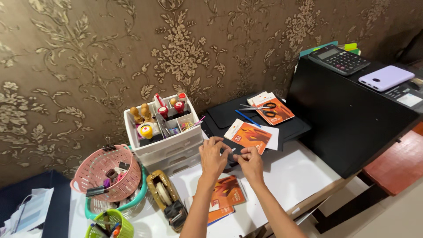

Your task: The person assembles small notebooks by applying adhesive tape to the spine, writing on the cover with a pen, and cutting excess tape with scissors. The person also opens a drawer to store a completed notebook and flips through the pages of another notebook.

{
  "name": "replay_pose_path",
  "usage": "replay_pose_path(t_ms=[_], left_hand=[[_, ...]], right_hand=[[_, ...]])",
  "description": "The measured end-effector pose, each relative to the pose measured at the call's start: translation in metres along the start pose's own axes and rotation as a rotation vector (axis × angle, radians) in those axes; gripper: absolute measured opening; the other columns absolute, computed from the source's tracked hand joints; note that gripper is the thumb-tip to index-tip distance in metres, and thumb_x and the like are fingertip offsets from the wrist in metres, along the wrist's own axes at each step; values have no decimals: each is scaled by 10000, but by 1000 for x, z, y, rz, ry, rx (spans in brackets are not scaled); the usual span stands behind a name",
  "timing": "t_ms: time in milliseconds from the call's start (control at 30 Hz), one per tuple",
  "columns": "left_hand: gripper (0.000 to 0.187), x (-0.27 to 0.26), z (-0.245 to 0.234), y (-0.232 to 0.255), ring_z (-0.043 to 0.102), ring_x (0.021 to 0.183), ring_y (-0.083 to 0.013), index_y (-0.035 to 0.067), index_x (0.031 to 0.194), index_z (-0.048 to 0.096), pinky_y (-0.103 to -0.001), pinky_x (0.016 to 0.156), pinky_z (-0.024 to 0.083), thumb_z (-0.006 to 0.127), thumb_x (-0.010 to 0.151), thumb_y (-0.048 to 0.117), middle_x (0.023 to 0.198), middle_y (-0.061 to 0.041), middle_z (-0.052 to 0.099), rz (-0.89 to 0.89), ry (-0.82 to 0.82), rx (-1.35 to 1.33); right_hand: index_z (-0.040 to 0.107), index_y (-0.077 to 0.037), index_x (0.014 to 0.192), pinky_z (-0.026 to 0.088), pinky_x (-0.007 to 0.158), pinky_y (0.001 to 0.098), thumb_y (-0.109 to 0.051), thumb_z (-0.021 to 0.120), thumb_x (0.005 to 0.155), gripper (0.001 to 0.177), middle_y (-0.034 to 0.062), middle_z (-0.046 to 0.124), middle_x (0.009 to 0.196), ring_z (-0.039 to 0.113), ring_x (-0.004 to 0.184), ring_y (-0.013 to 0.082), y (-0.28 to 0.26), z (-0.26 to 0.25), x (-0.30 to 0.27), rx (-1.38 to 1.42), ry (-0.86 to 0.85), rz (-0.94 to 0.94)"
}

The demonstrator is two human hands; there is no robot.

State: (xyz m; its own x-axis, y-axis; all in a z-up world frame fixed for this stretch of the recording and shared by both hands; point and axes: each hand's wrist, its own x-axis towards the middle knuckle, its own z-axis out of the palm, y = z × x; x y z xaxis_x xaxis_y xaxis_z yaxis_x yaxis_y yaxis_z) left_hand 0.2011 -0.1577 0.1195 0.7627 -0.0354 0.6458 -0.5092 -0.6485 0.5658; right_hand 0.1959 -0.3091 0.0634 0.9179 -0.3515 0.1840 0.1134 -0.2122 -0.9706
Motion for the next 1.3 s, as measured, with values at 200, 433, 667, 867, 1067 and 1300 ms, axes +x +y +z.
replay_pose_path(t_ms=[200, 433, 667, 867, 1067, 1300], left_hand=[[59, 17, 27, -12, 565, 1067, -276, 106, 762, 774, -448, 947, 362, 792, 745, 159, 1090, -41, 677, -54, -22, 34], [54, 21, 44, -23, 569, 1018, -276, 114, 714, 772, -449, 936, 366, 794, 739, 156, 989, -30, 667, -144, -78, 71], [70, 22, 52, -31, 593, 1003, -288, 113, 708, 775, -463, 936, 370, 807, 735, 169, 974, -55, 668, -176, -120, 99], [71, 21, 53, -31, 599, 996, -288, 111, 709, 770, -469, 937, 368, 809, 731, 166, 985, -68, 662, -174, -139, 109], [70, 19, 56, -33, 598, 991, -288, 114, 716, 760, -470, 943, 374, 809, 731, 161, 974, -71, 653, -161, -140, 127], [42, 15, 54, -35, 635, 992, -276, 104, 690, 760, -461, 946, 385, 786, 715, 125, 928, -68, 678, -183, -62, 63]], right_hand=[[611, -44, 955, 530, 645, 277, -107, 837, 786, 289, 56, 718, 780, 667, 708, 133, 5, 4, 31, -108, -43, 76], [626, -82, 946, 522, 710, 349, -266, 858, 750, 355, 48, 702, 810, 675, 779, 201, -3, 5, 48, -451, -108, 110], [621, -92, 940, 537, 752, 382, -300, 840, 722, 373, 68, 727, 840, 707, 844, 245, -4, 5, 61, -540, -183, 144], [635, -99, 953, 534, 788, 409, -223, 772, 713, 303, 91, 727, 881, 700, 896, 295, -6, 13, 74, -690, -229, 188], [700, -100, 838, 551, 770, 418, -216, 721, 742, 152, 86, 734, 868, 718, 865, 281, -11, 23, 93, -859, -354, 221], [660, -99, 831, 551, 759, 400, -187, 800, 709, 205, 79, 748, 869, 724, 857, 261, -25, 15, 87, -797, -354, 264]])
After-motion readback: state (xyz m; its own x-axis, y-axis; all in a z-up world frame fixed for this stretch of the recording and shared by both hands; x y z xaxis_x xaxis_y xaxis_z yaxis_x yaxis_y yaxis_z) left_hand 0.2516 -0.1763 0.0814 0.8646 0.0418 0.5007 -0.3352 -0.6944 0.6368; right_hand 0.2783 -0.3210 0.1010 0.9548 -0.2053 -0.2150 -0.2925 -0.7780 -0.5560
